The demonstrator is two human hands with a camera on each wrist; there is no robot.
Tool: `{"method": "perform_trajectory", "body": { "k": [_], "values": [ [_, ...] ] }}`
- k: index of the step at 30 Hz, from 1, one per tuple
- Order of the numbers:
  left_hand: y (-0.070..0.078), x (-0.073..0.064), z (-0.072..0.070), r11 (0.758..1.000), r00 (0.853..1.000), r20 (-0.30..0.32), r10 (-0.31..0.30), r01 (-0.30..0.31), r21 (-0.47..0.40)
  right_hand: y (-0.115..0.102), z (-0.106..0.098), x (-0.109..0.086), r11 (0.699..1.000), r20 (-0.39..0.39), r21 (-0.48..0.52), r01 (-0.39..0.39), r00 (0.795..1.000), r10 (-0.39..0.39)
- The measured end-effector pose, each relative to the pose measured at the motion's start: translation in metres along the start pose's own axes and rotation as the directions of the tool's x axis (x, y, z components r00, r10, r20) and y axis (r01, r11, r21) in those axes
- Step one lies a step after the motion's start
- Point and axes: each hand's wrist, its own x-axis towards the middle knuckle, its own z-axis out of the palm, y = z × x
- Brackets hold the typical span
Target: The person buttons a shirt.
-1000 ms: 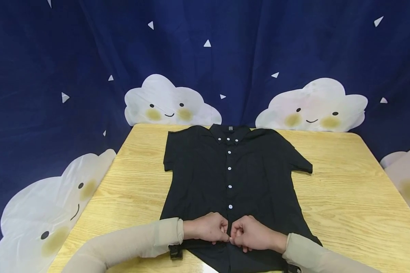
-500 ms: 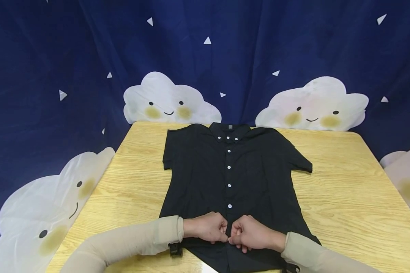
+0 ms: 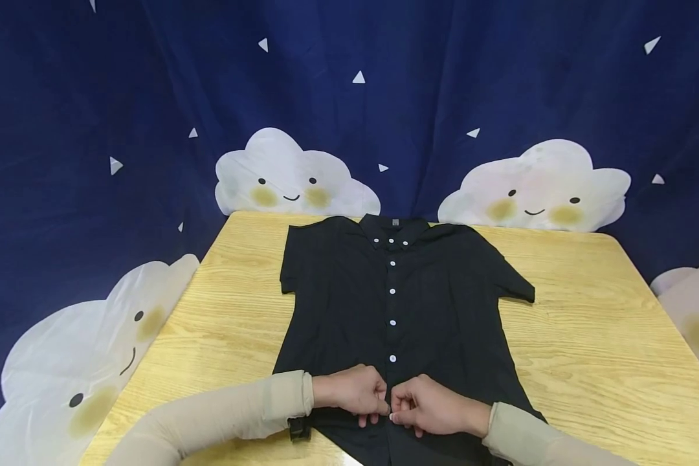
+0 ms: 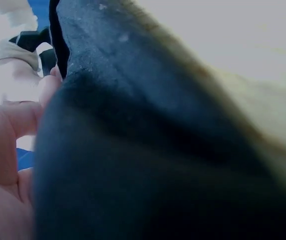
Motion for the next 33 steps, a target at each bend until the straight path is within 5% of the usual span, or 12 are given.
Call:
{"method": "perform_trajectory", "body": {
  "k": [3,14,18,22,28,33],
  "values": [
    [-0.001,0.000,-0.002,1.000,1.000,-0.003,-0.011,0.011,-0.015,-0.002,-0.002,0.001,0.996,0.018,0.039,-0.076,0.997,0.075],
    [-0.001,0.003,0.006,0.982,0.996,-0.070,-0.050,0.062,0.181,-0.007,0.002,0.001,0.944,-0.012,0.058,-0.326,0.945,0.327],
    [-0.002,0.000,0.006,0.987,0.998,-0.045,-0.038,0.045,0.154,-0.006,0.004,0.000,0.945,0.006,0.067,-0.319,0.948,0.319],
    [-0.005,-0.002,0.001,1.000,0.999,0.039,0.006,-0.006,0.020,-0.006,0.003,-0.001,0.954,0.045,0.097,-0.283,0.959,0.280],
    [-0.012,-0.003,-0.016,0.986,0.986,0.152,0.061,-0.036,-0.162,-0.009,-0.007,-0.003,0.958,0.026,0.123,-0.257,0.966,0.256],
    [-0.015,0.000,-0.044,0.991,0.987,0.128,0.101,-0.089,-0.100,-0.010,-0.024,-0.003,0.966,-0.057,0.054,-0.252,0.965,0.255]
  ]
}}
